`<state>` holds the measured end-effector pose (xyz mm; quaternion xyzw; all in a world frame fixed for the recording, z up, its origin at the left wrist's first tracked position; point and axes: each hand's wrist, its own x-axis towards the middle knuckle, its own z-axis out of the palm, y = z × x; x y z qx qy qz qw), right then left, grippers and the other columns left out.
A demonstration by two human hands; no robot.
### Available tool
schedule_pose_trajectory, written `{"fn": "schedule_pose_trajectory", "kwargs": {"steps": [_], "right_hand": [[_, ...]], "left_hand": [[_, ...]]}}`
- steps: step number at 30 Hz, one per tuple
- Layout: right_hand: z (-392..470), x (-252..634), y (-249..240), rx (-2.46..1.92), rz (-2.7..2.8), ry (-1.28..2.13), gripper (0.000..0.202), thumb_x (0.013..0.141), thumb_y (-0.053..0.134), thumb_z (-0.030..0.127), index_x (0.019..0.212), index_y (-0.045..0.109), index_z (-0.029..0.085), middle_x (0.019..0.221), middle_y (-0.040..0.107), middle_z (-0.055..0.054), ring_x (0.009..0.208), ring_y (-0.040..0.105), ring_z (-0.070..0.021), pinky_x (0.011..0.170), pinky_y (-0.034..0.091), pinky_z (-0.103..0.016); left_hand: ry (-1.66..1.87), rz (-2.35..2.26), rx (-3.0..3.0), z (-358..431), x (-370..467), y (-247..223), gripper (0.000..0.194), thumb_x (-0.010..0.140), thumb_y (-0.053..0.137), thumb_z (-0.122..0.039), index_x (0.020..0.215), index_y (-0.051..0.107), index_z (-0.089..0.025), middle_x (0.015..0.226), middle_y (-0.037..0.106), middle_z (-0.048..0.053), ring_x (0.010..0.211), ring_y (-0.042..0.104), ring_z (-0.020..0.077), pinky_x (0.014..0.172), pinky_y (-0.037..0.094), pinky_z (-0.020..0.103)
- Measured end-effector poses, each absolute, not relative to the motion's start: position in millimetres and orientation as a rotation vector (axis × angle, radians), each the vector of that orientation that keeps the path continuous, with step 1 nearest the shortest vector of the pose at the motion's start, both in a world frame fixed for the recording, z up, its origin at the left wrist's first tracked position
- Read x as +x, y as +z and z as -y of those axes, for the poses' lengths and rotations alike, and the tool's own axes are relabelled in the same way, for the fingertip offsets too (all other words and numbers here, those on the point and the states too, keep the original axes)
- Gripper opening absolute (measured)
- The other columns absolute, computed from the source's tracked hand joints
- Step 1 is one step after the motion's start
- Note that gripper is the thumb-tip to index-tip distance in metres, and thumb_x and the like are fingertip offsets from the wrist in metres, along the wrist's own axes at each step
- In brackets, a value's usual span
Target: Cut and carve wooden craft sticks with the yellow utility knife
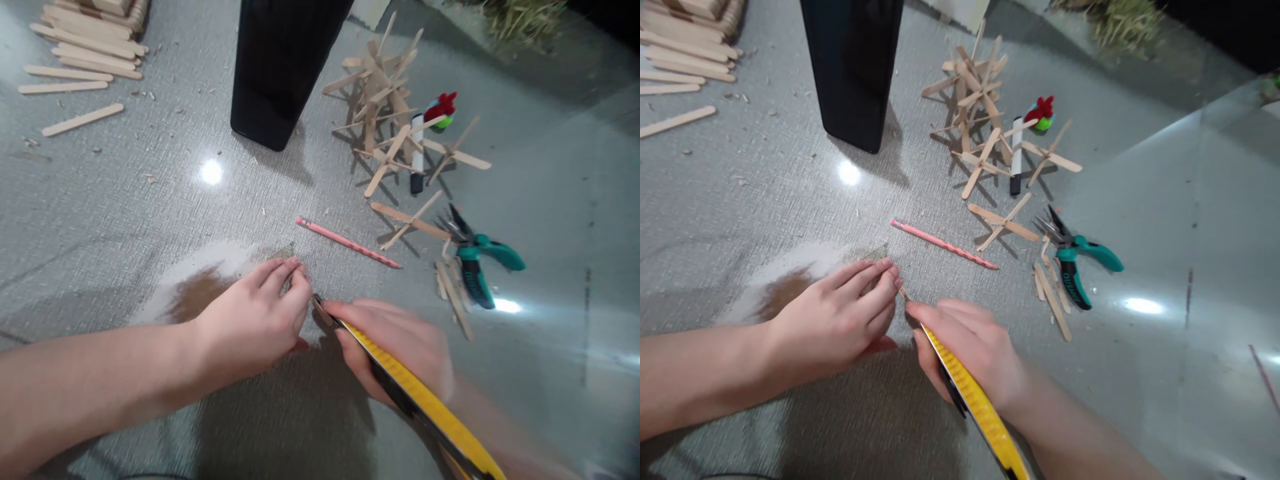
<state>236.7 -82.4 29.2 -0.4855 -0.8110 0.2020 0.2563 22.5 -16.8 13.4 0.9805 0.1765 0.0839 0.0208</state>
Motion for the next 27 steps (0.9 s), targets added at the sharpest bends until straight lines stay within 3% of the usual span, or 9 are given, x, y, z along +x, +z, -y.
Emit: {"fn": "schedule_pose_trajectory", "kwargs": {"steps": [12, 27], "right_hand": [[85.9, 238.7, 26.3, -1.374, 2.093, 0.513, 0.029, 0.093, 0.048, 0.014, 0.116, 0.058, 0.028, 0.074, 0.072, 0.001, 0.064, 0.071, -0.0179, 0.06, 0.06, -0.028], [79.2, 237.9, 19.0, -1.311, 2.132, 0.53, 0.029, 0.091, 0.049, 0.011, 0.116, 0.058, 0.022, 0.078, 0.073, -0.001, 0.066, 0.07, -0.0146, 0.067, 0.06, -0.024]], "left_hand": [[0.241, -0.544, 3.024, 16.8, 22.8, 14.2, 0.061, 0.09, 0.066, -0.054, 0.118, 0.069, 0.0, 0.125, 0.068, 0.021, 0.119, 0.066, 0.0361, 0.105, 0.052, 0.044], [0.263, -0.529, 3.02, 16.9, 23.7, 14.6, 0.06, 0.088, 0.069, -0.052, 0.117, 0.07, 0.0, 0.125, 0.069, 0.022, 0.118, 0.067, 0.0376, 0.103, 0.054, 0.044]]}}
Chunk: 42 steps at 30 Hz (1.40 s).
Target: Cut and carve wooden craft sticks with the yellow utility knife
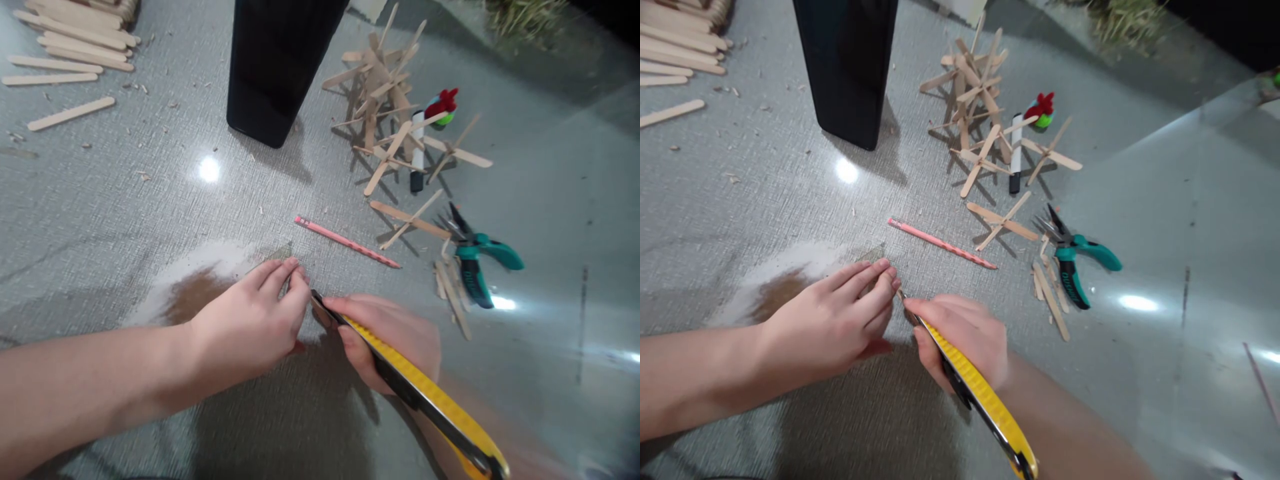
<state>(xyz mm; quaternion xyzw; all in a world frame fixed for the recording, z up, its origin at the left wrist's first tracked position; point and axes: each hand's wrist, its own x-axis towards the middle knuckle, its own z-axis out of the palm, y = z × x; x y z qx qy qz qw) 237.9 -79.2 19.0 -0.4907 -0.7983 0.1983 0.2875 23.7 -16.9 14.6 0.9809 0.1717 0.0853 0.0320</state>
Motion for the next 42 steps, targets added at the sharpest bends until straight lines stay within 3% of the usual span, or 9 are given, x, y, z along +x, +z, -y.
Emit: {"fn": "schedule_pose_trajectory", "kwargs": {"steps": [15, 21, 30, 42], "right_hand": [[78.2, 236.3, 17.6, -1.297, 2.133, 0.521, 0.029, 0.09, 0.049, 0.009, 0.114, 0.059, 0.021, 0.078, 0.072, -0.001, 0.066, 0.07, -0.0136, 0.068, 0.059, -0.023], [75.2, 233.7, 24.4, -1.327, 2.15, 0.549, 0.025, 0.093, 0.049, 0.01, 0.113, 0.059, 0.022, 0.074, 0.071, 0.0, 0.061, 0.068, -0.0143, 0.059, 0.058, -0.025], [71.8, 230.4, 41.5, -1.319, 2.186, 0.628, 0.02, 0.094, 0.051, 0.01, 0.109, 0.057, 0.022, 0.077, 0.072, -0.002, 0.069, 0.073, -0.0182, 0.058, 0.058, -0.028], [82.4, 239.3, 34.2, -1.326, 2.192, 0.495, 0.026, 0.09, 0.05, 0.01, 0.11, 0.06, 0.023, 0.069, 0.07, 0.001, 0.059, 0.069, -0.0163, 0.055, 0.057, -0.027]], "left_hand": [[0.27, -0.519, 3.016, 17.5, 23.6, 14.0, 0.06, 0.088, 0.069, -0.052, 0.116, 0.07, 0.0, 0.124, 0.069, 0.022, 0.118, 0.067, 0.0386, 0.103, 0.055, 0.045], [0.285, -0.53, 3.01, 18.6, 23.8, 11.5, 0.058, 0.089, 0.067, -0.05, 0.117, 0.07, 0.001, 0.126, 0.068, 0.023, 0.119, 0.066, 0.0395, 0.104, 0.054, 0.047], [0.318, -0.585, 3.007, 20.1, 22.7, 12.9, 0.059, 0.09, 0.066, -0.053, 0.116, 0.07, 0.0, 0.123, 0.069, 0.021, 0.117, 0.067, 0.038, 0.102, 0.055, 0.047], [0.318, -0.557, 3.047, 17.9, 21.6, 13.0, 0.056, 0.092, 0.065, -0.053, 0.113, 0.071, -0.002, 0.121, 0.071, 0.02, 0.116, 0.069, 0.0359, 0.102, 0.056, 0.044]]}}
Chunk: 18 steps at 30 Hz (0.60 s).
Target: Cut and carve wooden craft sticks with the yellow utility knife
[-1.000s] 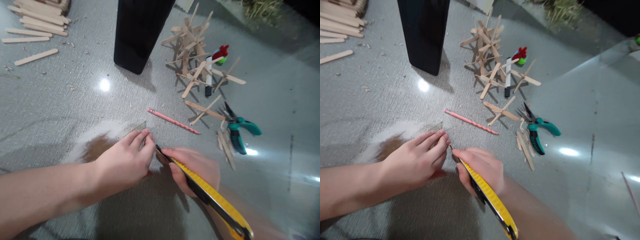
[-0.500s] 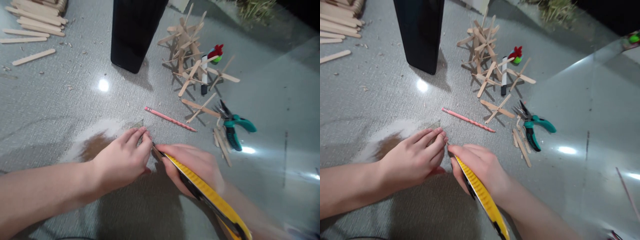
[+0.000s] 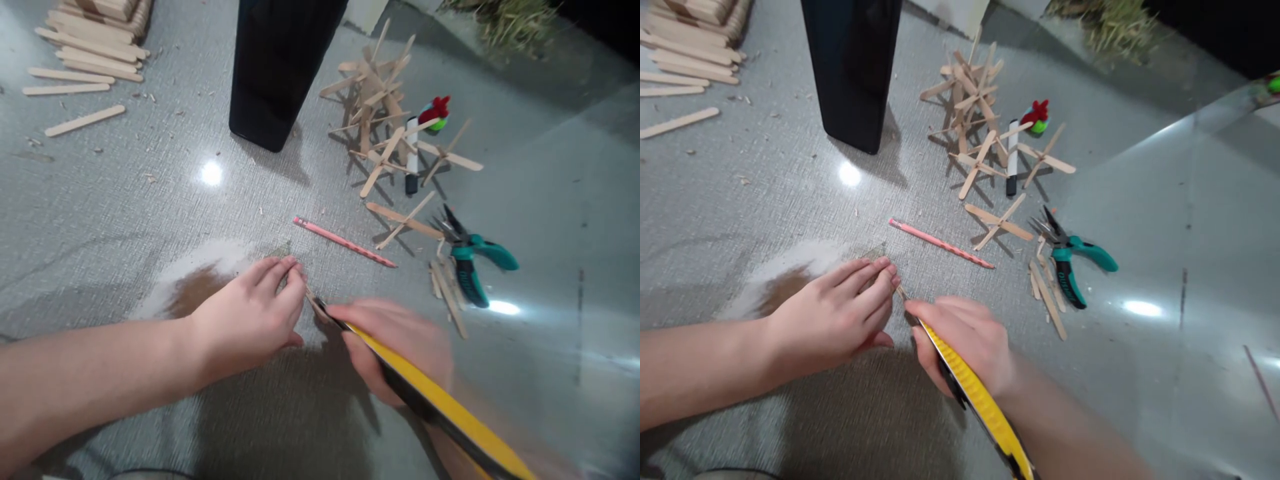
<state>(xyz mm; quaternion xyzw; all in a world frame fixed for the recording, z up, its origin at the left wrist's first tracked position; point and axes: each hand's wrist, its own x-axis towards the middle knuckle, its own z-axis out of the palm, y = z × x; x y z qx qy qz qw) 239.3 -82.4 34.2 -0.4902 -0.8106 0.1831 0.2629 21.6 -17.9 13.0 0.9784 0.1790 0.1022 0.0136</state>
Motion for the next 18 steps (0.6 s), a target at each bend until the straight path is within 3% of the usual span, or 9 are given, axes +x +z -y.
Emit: {"fn": "schedule_pose_trajectory", "kwargs": {"steps": [4, 6, 11, 18], "right_hand": [[91.4, 252.1, 37.0, -1.33, 2.129, 0.447, 0.03, 0.087, 0.053, 0.013, 0.114, 0.064, 0.021, 0.08, 0.073, -0.003, 0.073, 0.074, -0.0192, 0.069, 0.062, -0.03], [91.8, 255.5, 32.3, -1.331, 2.034, 0.437, 0.027, 0.087, 0.054, 0.016, 0.111, 0.065, 0.021, 0.079, 0.071, -0.002, 0.068, 0.072, -0.0169, 0.066, 0.06, -0.028], [83.8, 253.9, 20.1, -1.364, 1.938, 0.547, 0.024, 0.088, 0.053, 0.017, 0.106, 0.067, 0.022, 0.081, 0.073, -0.003, 0.065, 0.072, -0.0167, 0.062, 0.06, -0.028], [76.2, 249.2, 24.6, -1.301, 1.977, 0.575, 0.02, 0.092, 0.049, 0.02, 0.103, 0.066, 0.021, 0.073, 0.072, -0.003, 0.056, 0.07, -0.0151, 0.055, 0.059, -0.025]], "left_hand": [[0.334, -0.544, 3.046, 18.2, 21.0, 11.3, 0.054, 0.093, 0.062, -0.053, 0.113, 0.071, -0.003, 0.121, 0.071, 0.019, 0.115, 0.069, 0.035, 0.1, 0.056, 0.044], [0.386, -0.541, 3.037, 15.3, 19.7, 8.6, 0.05, 0.096, 0.06, -0.049, 0.112, 0.072, -0.004, 0.121, 0.071, 0.018, 0.114, 0.07, 0.0335, 0.1, 0.057, 0.043], [0.559, -0.445, 2.94, -2.5, 13.6, 5.8, 0.022, 0.099, 0.052, -0.015, 0.105, 0.073, -0.009, 0.108, 0.075, 0.011, 0.11, 0.07, 0.0259, 0.094, 0.057, 0.04], [0.468, -0.473, 2.698, -16.4, 10.4, 9.3, 0.023, 0.101, 0.048, -0.014, 0.099, 0.071, -0.015, 0.098, 0.073, 0.007, 0.1, 0.068, 0.0202, 0.087, 0.052, 0.035]]}}
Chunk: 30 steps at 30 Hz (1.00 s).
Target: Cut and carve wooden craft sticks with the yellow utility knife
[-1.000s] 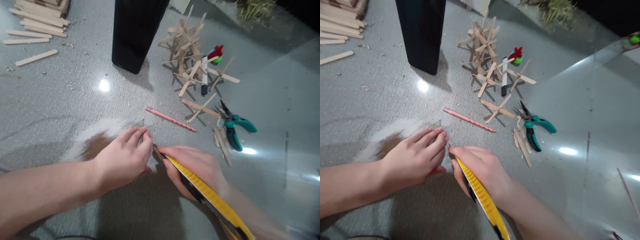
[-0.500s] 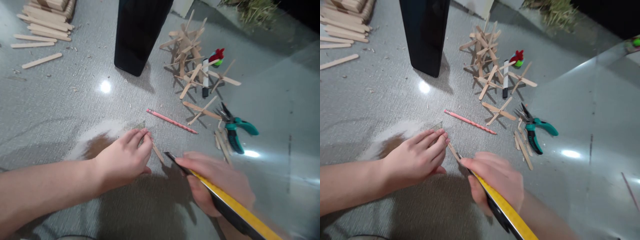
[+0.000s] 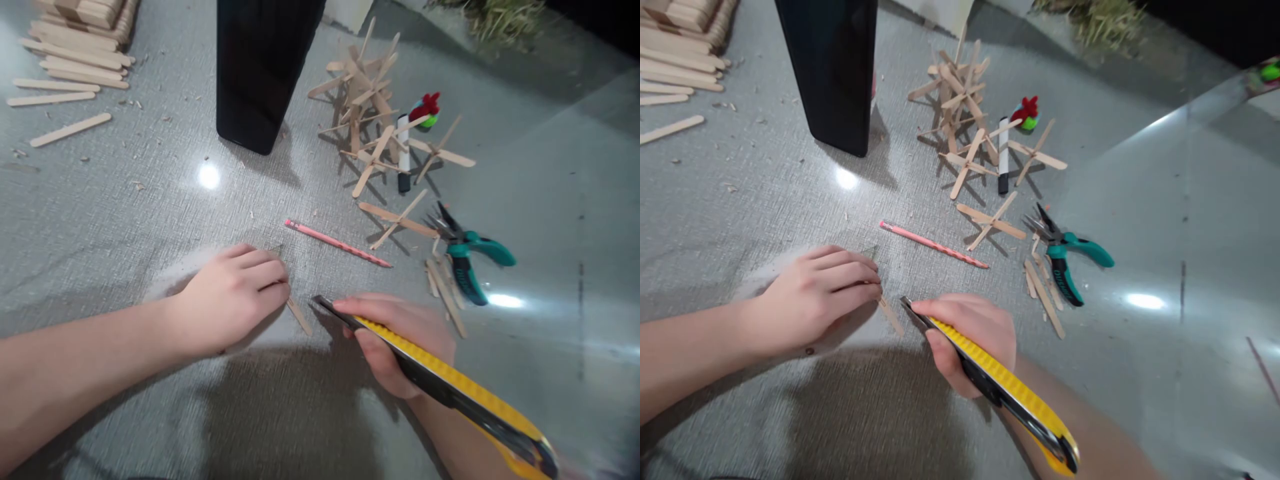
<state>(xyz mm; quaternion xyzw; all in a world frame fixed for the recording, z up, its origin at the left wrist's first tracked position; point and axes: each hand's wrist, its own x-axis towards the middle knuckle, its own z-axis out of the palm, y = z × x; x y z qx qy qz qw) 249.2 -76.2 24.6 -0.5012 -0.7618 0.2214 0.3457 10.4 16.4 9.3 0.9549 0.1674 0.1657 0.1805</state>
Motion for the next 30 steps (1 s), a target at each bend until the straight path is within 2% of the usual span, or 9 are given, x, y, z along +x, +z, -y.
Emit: {"fn": "schedule_pose_trajectory", "kwargs": {"steps": [5, 15, 24, 30], "right_hand": [[76.3, 250.0, 24.2, -1.289, 1.992, 0.597, 0.021, 0.092, 0.048, 0.019, 0.105, 0.064, 0.022, 0.071, 0.072, -0.003, 0.059, 0.071, -0.0163, 0.056, 0.059, -0.026], [78.7, 248.6, 24.2, -1.253, 1.982, 0.658, 0.023, 0.092, 0.049, 0.018, 0.11, 0.063, 0.024, 0.076, 0.073, -0.003, 0.061, 0.07, -0.0166, 0.058, 0.059, -0.027], [76.9, 247.2, 22.0, -1.208, 2.011, 0.747, 0.022, 0.095, 0.048, 0.023, 0.112, 0.062, 0.024, 0.07, 0.068, 0.0, 0.054, 0.064, -0.0153, 0.053, 0.055, -0.026], [76.6, 248.1, 23.6, -1.221, 1.99, 0.725, 0.022, 0.093, 0.049, 0.02, 0.109, 0.063, 0.023, 0.069, 0.069, -0.001, 0.058, 0.068, -0.0155, 0.057, 0.057, -0.026]], "left_hand": [[0.458, -0.545, 2.558, -17.3, 11.2, 5.4, 0.014, 0.098, 0.057, -0.017, 0.094, 0.069, -0.015, 0.098, 0.071, 0.005, 0.096, 0.064, 0.0185, 0.086, 0.047, 0.033], [0.53, -0.473, 2.504, -18.8, 12.1, 7.4, 0.022, 0.096, 0.057, -0.015, 0.083, 0.074, -0.018, 0.088, 0.074, 0.001, 0.093, 0.064, 0.0181, 0.084, 0.044, 0.034], [0.517, -0.527, 2.488, -19.9, 12.0, 8.8, 0.019, 0.098, 0.056, -0.018, 0.092, 0.073, -0.018, 0.098, 0.074, 0.004, 0.096, 0.062, 0.019, 0.087, 0.045, 0.034], [0.494, -0.451, 2.631, -20.0, 10.8, 10.0, 0.023, 0.1, 0.05, -0.017, 0.092, 0.072, -0.017, 0.096, 0.071, 0.006, 0.096, 0.061, 0.0205, 0.084, 0.043, 0.035]]}}
